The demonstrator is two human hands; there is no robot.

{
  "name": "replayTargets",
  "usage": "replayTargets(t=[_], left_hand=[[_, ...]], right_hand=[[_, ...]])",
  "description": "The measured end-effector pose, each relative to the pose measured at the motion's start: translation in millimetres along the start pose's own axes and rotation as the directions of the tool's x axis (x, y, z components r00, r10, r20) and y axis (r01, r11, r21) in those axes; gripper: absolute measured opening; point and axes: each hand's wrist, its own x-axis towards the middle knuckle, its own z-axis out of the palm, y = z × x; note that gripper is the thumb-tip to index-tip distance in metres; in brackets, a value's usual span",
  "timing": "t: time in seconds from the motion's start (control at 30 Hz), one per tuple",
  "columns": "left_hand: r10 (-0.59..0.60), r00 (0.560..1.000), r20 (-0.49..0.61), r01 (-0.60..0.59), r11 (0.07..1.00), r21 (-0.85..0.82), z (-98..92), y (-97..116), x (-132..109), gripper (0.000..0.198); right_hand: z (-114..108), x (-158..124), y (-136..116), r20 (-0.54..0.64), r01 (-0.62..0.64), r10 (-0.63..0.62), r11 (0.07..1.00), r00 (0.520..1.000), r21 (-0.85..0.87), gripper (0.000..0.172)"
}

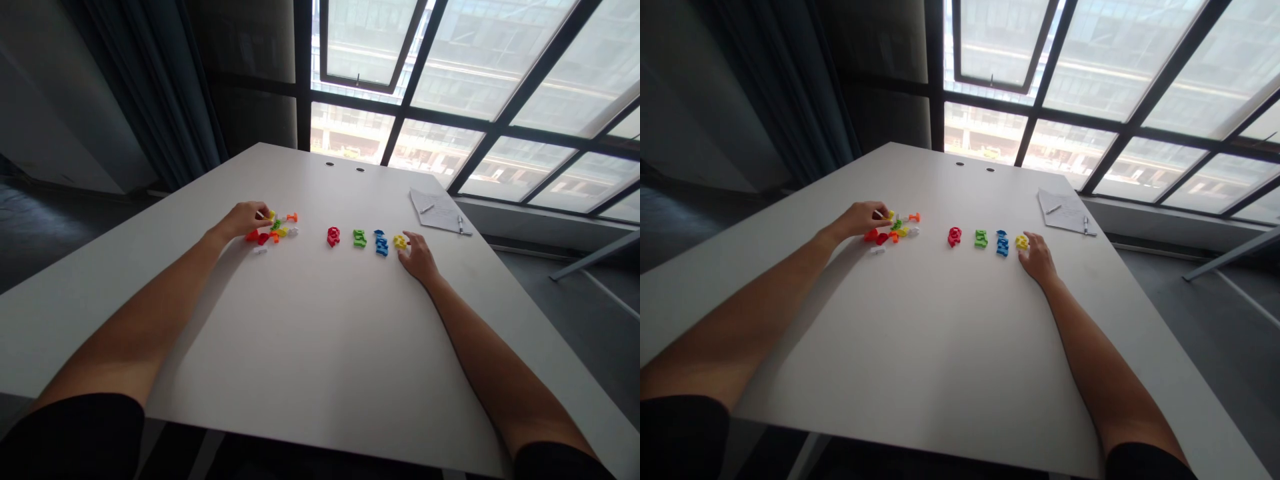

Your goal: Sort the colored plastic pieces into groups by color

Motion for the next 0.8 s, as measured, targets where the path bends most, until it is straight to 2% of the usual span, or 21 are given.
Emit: replayTargets(t=[0.1, 0.27, 0.37, 0.6, 0.8], left_hand=[[0.047, 0.998, -0.051, -0.045, 0.998, 0.039, 6.5, 17.8, -10.6, 0.035], [0.178, 0.983, -0.038, -0.17, 0.973, 0.153, 32.3, 40.7, -26.9, 0.025], [0.214, 0.976, -0.043, -0.2, 0.956, 0.216, 42.0, 39.7, -29.3, 0.027], [0.222, 0.974, -0.045, -0.204, 0.946, 0.253, 47.6, 27.3, -26.0, 0.023], [0.224, 0.973, -0.053, -0.197, 0.93, 0.31, 51.0, 33.7, -27.4, 0.027]], right_hand=[[0.5, 0.0, 0.3, -0.001, -0.004, 0.004, 1.0, 1.0, -0.002, 0.06], [2.1, -0.2, 2.2, -0.03, 0.02, -0.021, 1.0, 0.999, -0.009, 0.059], [3.3, 0.0, 3.6, -0.052, 0.029, -0.03, 1.0, 0.998, -0.01, 0.059], [3.7, 0.2, 3.9, -0.058, 0.038, -0.039, 0.999, 0.998, -0.015, 0.058], [3.0, 0.5, 2.7, -0.061, 0.038, -0.039, 0.999, 0.997, -0.012, 0.057]])
